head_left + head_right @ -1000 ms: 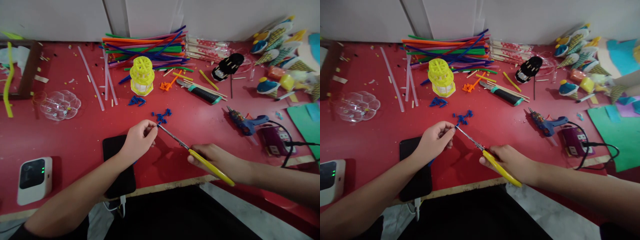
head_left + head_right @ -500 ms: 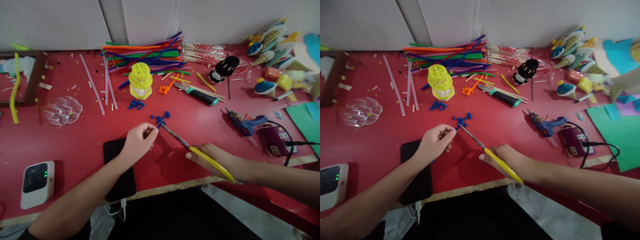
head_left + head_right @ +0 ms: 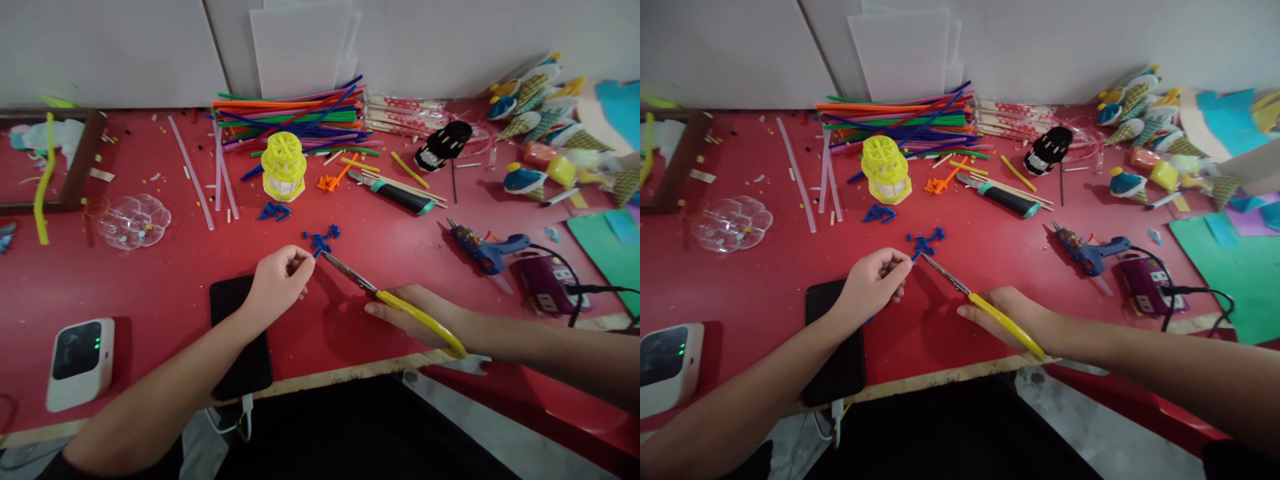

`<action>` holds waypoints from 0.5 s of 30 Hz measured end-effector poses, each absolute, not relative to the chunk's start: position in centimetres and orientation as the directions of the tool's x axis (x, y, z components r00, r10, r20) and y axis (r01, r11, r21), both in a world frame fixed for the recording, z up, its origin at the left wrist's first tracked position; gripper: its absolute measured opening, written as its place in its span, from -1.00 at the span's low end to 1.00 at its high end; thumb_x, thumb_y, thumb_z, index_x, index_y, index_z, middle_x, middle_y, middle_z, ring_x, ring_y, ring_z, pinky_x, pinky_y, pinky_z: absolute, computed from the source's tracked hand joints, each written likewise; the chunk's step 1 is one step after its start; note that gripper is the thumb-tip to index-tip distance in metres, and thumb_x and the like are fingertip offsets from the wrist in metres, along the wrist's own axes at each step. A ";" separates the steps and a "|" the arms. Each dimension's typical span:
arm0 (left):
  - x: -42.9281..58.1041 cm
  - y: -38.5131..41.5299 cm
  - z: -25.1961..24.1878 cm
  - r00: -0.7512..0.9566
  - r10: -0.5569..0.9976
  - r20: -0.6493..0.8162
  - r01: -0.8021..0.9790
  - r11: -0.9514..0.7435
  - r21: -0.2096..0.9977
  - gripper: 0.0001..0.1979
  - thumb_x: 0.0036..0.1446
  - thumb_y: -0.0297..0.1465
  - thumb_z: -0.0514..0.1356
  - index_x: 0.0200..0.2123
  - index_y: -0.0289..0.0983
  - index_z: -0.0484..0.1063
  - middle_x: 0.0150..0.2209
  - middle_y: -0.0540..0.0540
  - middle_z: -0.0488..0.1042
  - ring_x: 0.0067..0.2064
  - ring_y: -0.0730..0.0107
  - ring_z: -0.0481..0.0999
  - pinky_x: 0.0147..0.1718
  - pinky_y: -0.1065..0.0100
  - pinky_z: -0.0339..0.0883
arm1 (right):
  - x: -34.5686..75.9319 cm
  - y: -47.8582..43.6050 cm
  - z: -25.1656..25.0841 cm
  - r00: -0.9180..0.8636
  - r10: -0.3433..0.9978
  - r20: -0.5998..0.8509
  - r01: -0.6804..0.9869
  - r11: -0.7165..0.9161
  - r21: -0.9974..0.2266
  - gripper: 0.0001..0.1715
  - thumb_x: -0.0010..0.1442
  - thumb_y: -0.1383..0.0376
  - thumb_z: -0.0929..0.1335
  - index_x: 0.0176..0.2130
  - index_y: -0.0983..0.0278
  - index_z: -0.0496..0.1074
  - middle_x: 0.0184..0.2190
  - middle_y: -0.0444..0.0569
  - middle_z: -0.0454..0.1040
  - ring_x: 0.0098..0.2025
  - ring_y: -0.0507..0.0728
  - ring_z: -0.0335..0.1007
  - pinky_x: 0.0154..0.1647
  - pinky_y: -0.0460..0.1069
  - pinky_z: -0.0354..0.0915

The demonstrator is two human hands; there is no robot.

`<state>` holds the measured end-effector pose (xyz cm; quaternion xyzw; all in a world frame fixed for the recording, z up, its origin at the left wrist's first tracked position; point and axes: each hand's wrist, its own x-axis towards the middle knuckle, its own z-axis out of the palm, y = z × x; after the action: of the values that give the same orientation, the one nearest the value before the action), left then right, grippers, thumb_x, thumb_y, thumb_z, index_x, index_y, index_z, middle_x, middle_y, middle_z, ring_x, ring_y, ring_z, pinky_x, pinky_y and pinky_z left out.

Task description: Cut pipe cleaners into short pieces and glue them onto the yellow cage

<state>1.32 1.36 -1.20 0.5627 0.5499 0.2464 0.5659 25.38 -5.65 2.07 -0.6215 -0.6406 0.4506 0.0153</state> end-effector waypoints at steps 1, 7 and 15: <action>1.3 1.3 -1.3 0.276 0.898 -0.342 0.338 0.243 0.909 -0.87 0.19 -0.30 0.19 -0.33 -0.24 0.44 -0.57 0.10 0.39 -0.61 0.54 0.46 -0.62 0.52 0.37 | 25.3 -5.6 2.2 -0.248 0.790 -0.560 0.784 -0.176 -0.595 -0.49 0.31 -0.08 0.21 -0.47 0.20 0.31 -0.53 -0.12 0.32 -0.49 0.05 0.17 -0.46 -0.01 0.18; 1.1 1.2 -1.5 0.294 0.895 -0.335 0.295 0.248 0.923 -0.88 0.19 -0.31 0.20 -0.34 -0.22 0.42 -0.58 0.12 0.37 -0.61 0.55 0.44 -0.62 0.52 0.35 | 25.2 -5.6 2.6 -0.275 0.777 -0.566 0.734 -0.210 -0.645 -0.48 0.31 -0.08 0.22 -0.50 0.20 0.24 -0.52 -0.14 0.26 -0.48 0.04 0.12 -0.46 -0.03 0.18; 1.1 1.2 -1.0 0.295 0.883 -0.365 0.144 0.336 0.931 -0.83 0.14 -0.26 0.22 -0.37 -0.24 0.39 -0.63 0.15 0.34 -0.64 0.58 0.36 -0.61 0.52 0.29 | 24.8 -8.1 0.3 -0.160 0.908 -0.388 0.588 -0.228 -0.776 -0.34 0.20 -0.20 0.33 -0.61 0.18 0.15 -0.66 -0.22 0.10 -0.59 -0.01 0.00 -0.59 -0.05 0.02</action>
<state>1.07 1.23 -1.05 0.4966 0.5169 0.2919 0.6332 24.82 -8.11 0.29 -0.6257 -0.5975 0.4720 0.1695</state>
